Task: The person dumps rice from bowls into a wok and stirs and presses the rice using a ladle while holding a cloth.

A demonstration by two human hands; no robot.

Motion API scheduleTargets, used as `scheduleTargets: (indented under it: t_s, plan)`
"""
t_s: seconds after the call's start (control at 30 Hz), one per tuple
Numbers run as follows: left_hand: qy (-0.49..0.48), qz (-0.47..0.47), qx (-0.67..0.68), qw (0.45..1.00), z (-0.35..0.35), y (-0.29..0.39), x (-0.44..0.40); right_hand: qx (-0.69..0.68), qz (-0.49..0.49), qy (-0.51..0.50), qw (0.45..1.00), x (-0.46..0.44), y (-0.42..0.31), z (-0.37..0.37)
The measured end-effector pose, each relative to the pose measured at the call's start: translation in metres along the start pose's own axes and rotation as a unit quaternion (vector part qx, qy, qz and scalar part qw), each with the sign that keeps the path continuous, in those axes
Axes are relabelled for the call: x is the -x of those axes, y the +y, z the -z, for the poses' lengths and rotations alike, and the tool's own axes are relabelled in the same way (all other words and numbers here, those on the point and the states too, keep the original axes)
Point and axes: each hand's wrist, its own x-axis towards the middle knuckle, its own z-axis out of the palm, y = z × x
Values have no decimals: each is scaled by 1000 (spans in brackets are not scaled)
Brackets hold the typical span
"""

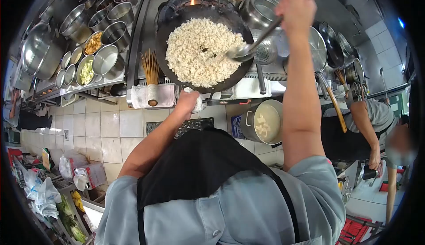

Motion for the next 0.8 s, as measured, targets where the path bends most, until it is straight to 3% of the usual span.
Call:
scheduleTargets:
  t_s: [0.07, 0.13, 0.17, 0.3, 0.4, 0.43, 0.5, 0.57, 0.7, 0.8]
  plan:
    - [-23, 3, 19, 1000, -1, 1, -2, -71, 28, 18, 997, 11, 5, 18]
    - [-34, 0, 19, 999, -2, 2, -1, -49, 16, 53, 997, 21, 78, 8]
    - [-31, -6, 12, 999, -2, 3, 1, -149, -52, 64, 985, 29, 83, -6]
    - [-11, -29, 39, 999, 3, -5, -3, -106, -20, -44, 993, 1, 32, -24]
    - [2, -2, 41, 999, 4, -3, 5, -160, 55, -54, 984, 3, -10, -23]
    - [11, 10, 46, 999, 4, -5, 2, -182, 72, -20, 980, -2, 11, -27]
    - [19, 1, 41, 999, 4, -13, -6, -141, -15, 5, 990, 3, 84, -41]
    - [22, -38, 12, 999, 7, -17, -11, -153, -86, 12, 984, -17, 99, -51]
    - [-42, -19, 25, 999, 9, -4, 1, -116, -34, -25, 992, -52, 49, -45]
    - [12, -43, -6, 999, 10, -22, -14, -96, 78, 31, 992, -32, 70, -44]
